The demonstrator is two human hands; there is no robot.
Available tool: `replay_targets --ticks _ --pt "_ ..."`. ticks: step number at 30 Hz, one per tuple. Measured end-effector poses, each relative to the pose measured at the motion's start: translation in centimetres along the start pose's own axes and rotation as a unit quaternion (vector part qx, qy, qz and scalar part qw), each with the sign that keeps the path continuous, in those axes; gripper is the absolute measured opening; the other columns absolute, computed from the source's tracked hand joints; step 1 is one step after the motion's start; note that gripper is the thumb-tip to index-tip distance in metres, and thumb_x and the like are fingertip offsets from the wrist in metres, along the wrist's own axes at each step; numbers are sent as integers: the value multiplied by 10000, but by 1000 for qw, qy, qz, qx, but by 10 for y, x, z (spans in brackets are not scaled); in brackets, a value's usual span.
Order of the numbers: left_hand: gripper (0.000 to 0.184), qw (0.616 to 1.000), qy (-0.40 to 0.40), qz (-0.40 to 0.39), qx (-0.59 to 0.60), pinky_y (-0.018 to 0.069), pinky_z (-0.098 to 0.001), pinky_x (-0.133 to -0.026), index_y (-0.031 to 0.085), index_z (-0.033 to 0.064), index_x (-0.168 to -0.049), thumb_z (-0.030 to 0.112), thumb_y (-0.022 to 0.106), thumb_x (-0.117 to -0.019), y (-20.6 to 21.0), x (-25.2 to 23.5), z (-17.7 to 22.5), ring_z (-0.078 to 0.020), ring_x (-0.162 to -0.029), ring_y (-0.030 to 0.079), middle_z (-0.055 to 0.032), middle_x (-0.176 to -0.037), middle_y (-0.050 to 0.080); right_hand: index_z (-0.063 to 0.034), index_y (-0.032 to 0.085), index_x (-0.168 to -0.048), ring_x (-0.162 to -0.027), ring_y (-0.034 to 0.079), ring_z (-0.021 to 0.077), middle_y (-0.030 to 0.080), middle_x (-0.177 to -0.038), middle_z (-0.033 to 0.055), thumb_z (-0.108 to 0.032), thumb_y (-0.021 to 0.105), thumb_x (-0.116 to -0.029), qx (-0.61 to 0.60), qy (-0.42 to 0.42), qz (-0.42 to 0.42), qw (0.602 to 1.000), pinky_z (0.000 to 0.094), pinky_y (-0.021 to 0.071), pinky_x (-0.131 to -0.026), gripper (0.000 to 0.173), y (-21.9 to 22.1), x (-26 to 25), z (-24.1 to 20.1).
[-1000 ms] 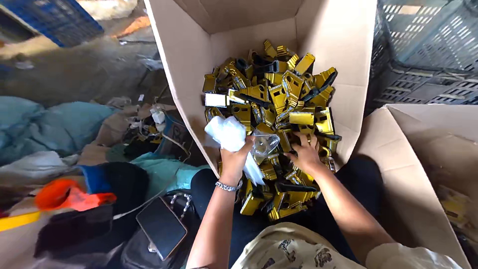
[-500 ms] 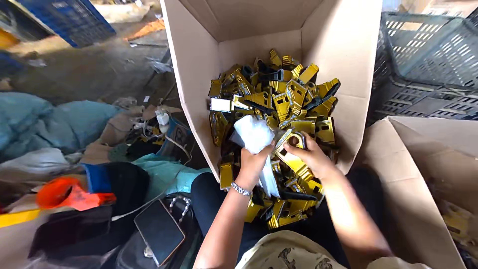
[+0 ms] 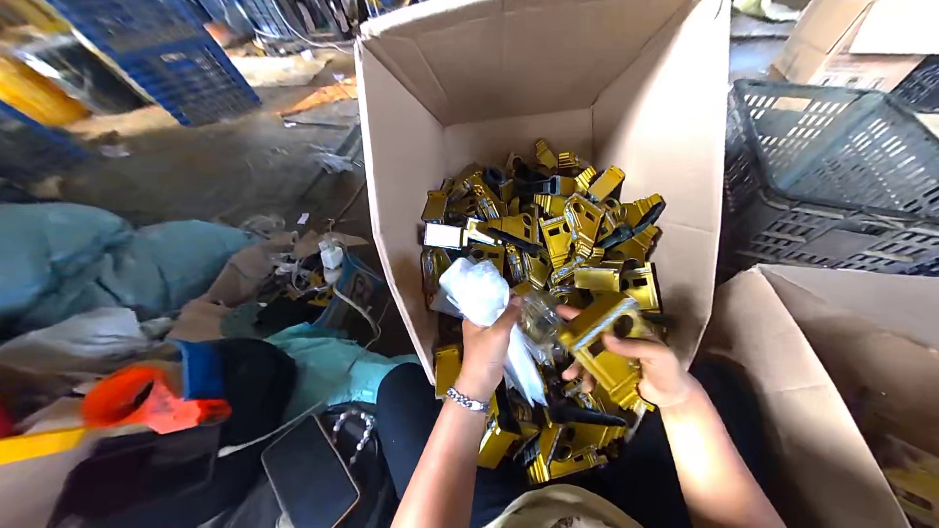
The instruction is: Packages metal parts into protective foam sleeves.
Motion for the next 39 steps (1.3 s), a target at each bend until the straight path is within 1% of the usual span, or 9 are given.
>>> replay_targets --ticks 4,7,9,15,18,26,30,34,39 --pt "267 998 -43 28 29 589 -284 -823 591 -49 -1120 -34 705 -879 14 14 -6 -121 -879 690 -89 -941 701 60 440 -1383 -960 663 145 635 -1119 119 -140 661 -928 349 -70 175 918 289 577 -842 545 15 -24 9" --pt "273 999 -22 23 -22 578 -265 -851 602 -57 -1116 -40 712 -867 13 19 0 -99 -910 684 -84 -961 698 44 599 -1320 -1072 665 453 535 -1385 325 -110 703 -894 668 -35 120 733 563 555 -898 466 29 -36 25" --pt "295 993 43 -13 -113 571 -250 -875 615 -84 -1111 -16 730 -848 6 20 -2 -71 -931 682 -88 -982 703 26 445 -1467 -1084 665 438 435 -1490 312 -196 638 -973 702 56 59 707 545 546 -912 575 36 -43 29" --pt "640 909 233 -44 -343 536 -498 -955 627 -162 -1138 196 891 -678 2 10 -11 -326 -1028 691 -265 -1051 701 82 411 -1471 -1359 486 337 473 -1461 293 -102 777 -860 464 55 140 873 443 412 -1134 736 22 -66 32" --pt "464 943 189 38 -271 579 -364 -882 629 -93 -1148 76 836 -769 -3 2 -20 -152 -927 701 -140 -988 715 22 518 -1418 -1215 600 176 596 -1358 187 -104 754 -894 261 48 134 955 328 507 -1028 588 23 -55 37" --pt "253 981 25 -172 -84 607 -301 -829 633 -54 -1098 34 720 -878 -7 38 -11 -116 -852 714 -49 -930 741 10 581 -1113 -858 660 106 659 -972 47 -109 810 -728 212 -76 263 938 294 590 -747 463 -23 -11 24" --pt "257 996 -2 -82 -27 617 -312 -734 571 -49 -1190 63 583 -959 -52 24 -1 -149 -763 703 -64 -941 721 -160 749 -1156 -956 705 186 744 -1014 15 -655 606 -853 -131 -340 26 931 437 586 -862 598 -66 34 -26" --pt "205 997 20 -57 -52 601 -270 -712 596 -9 -1096 35 655 -905 -47 26 -2 -96 -719 675 -8 -831 696 -241 674 -1167 -972 703 125 733 -1065 -63 -808 403 -895 25 -264 167 950 351 591 -792 685 -60 21 -36" --pt "352 938 9 -181 -297 561 -308 -888 657 -85 -1117 78 750 -819 10 37 -26 -96 -935 686 -115 -990 720 84 458 -1421 -1202 595 133 588 -1335 182 -304 547 -1019 288 -59 132 947 305 490 -1052 566 36 -20 28"
Point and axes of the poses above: each hand's wrist, its own x-axis away from the middle knuckle, its own y-axis out of the palm, z = x × y, the point moved 3 cm from there along -x, towards the middle knuckle
